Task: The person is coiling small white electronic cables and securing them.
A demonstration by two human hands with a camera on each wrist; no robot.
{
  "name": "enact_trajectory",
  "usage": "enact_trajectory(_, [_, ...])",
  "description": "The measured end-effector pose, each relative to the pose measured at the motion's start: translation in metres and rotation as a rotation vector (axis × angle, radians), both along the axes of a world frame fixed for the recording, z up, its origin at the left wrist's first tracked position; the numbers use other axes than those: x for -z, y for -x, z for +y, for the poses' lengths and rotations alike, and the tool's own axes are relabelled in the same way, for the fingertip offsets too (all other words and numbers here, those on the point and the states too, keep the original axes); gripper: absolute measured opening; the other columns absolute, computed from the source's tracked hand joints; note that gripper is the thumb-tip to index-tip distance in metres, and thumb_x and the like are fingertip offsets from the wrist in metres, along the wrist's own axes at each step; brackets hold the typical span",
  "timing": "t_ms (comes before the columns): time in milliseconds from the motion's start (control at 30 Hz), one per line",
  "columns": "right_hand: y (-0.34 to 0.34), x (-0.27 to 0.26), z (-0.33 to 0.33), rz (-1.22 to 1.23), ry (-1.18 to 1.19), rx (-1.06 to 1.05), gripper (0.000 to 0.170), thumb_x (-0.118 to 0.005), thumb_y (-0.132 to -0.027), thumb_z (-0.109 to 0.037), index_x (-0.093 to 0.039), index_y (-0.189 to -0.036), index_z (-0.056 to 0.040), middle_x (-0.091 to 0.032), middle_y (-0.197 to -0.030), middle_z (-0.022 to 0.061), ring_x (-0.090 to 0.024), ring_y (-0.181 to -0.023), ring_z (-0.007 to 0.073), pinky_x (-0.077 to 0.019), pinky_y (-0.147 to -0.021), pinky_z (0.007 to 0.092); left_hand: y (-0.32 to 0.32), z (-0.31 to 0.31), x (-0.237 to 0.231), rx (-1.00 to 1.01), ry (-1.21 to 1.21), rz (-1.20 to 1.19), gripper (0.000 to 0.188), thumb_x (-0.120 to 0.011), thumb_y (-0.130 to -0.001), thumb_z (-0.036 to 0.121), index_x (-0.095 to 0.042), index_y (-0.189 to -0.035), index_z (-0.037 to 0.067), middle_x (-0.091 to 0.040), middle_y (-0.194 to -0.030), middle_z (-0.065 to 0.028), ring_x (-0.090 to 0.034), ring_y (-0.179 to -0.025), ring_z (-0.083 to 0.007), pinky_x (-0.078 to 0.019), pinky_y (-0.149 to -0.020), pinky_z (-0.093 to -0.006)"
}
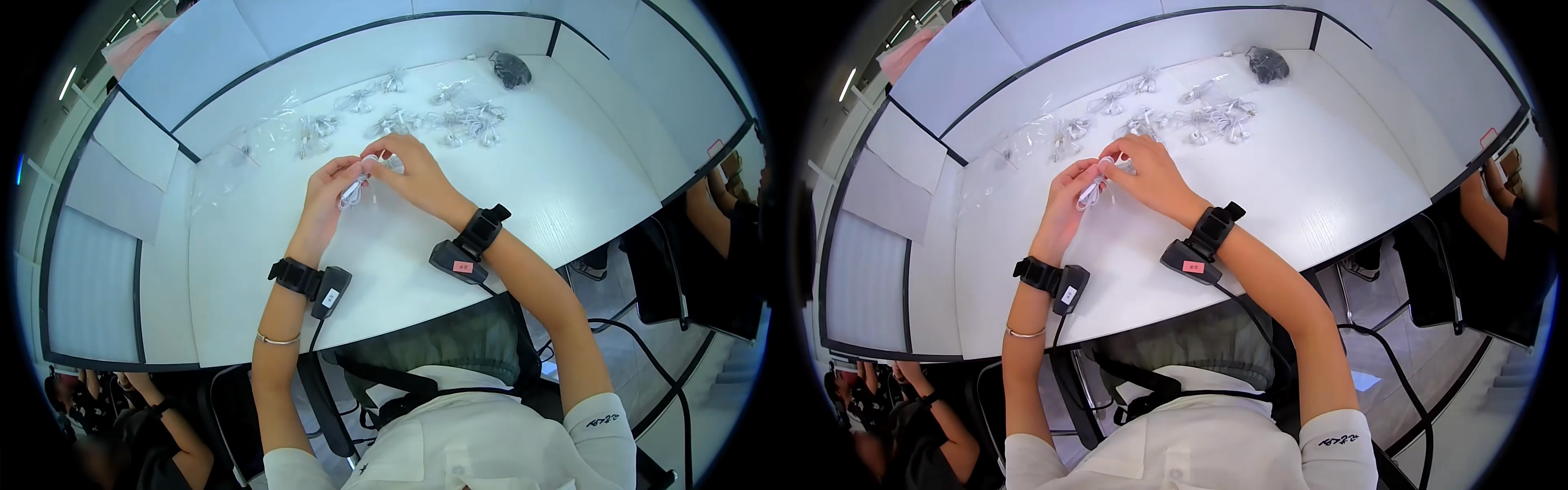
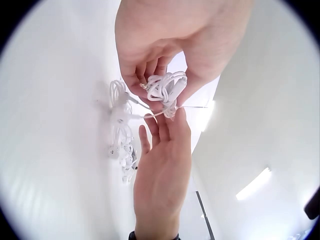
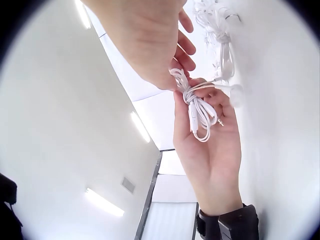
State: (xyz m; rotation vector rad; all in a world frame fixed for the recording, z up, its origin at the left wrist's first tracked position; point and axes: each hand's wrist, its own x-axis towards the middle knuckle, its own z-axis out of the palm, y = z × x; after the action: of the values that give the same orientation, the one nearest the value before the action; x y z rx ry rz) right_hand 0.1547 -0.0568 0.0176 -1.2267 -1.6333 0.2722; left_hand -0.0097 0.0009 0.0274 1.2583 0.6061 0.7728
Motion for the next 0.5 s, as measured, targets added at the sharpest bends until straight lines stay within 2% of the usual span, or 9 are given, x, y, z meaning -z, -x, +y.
enact_trajectory(67, [-0.0015,-0.0001,0.0005,0.016,0.040,-0.012,0.025,-0.060,-0.084,-0.024,-0.058,-0.095,-0.0022,-0.060,-0.087,0.0076,-0.054,-0.080,0.0173,-0.0423,-0.075,0.0301,-0.0007,-0.0030,-0.0023,-0.028,0.013,-0.008,0.020,-0.059,-0.086,0.017,-0.058,-0.099,0.001,-0.063,-0.091,-0.0053,-0.057,-0.079,-0.0092,-0.0445,-0.073,-0.0218])
enact_trajectory(167, [-0.0014,-0.0012,-0.0001,0.230,0.176,-0.107,0.023,-0.061,-0.084,-0.022,-0.057,-0.094,-0.0017,-0.060,-0.084,0.0065,-0.055,-0.078,0.0144,-0.0432,-0.073,0.0281,0.0002,-0.0022,-0.0026,-0.003,0.003,0.006,0.017,-0.060,-0.085,0.017,-0.058,-0.095,0.003,-0.063,-0.090,-0.0056,-0.057,-0.079,-0.0096,-0.0443,-0.072,-0.0218])
enact_trajectory(267, [0.0003,0.0002,0.0001,0.363,0.172,-0.172,0.022,-0.060,-0.085,-0.021,-0.056,-0.093,-0.0015,-0.061,-0.083,0.0058,-0.056,-0.077,0.0130,-0.0440,-0.073,0.0265,0.0001,0.0019,-0.0007,0.036,-0.029,0.021,0.016,-0.061,-0.085,0.017,-0.058,-0.093,0.004,-0.064,-0.089,-0.0064,-0.057,-0.078,-0.0101,-0.0439,-0.072,-0.0218])
enact_trajectory(367, [0.0010,-0.0023,-0.0015,0.347,0.160,-0.195,0.023,-0.060,-0.086,-0.022,-0.055,-0.096,-0.0020,-0.062,-0.082,0.0065,-0.058,-0.079,0.0138,-0.0446,-0.074,0.0280,0.0025,0.0023,-0.0019,0.025,-0.057,0.048,0.015,-0.062,-0.084,0.015,-0.058,-0.092,0.003,-0.064,-0.087,-0.0071,-0.057,-0.077,-0.0101,-0.0436,-0.072,-0.0218])
enact_trajectory(500, [-0.0073,-0.0045,-0.0028,0.129,0.125,-0.181,0.020,-0.061,-0.082,-0.018,-0.059,-0.091,-0.0009,-0.062,-0.078,0.0099,-0.059,-0.073,0.0193,-0.0460,-0.069,0.0312,0.0034,0.0040,-0.0022,0.037,-0.203,0.154,0.013,-0.062,-0.083,0.015,-0.059,-0.088,0.003,-0.064,-0.085,-0.0051,-0.056,-0.076,-0.0093,-0.0430,-0.072,-0.0217])
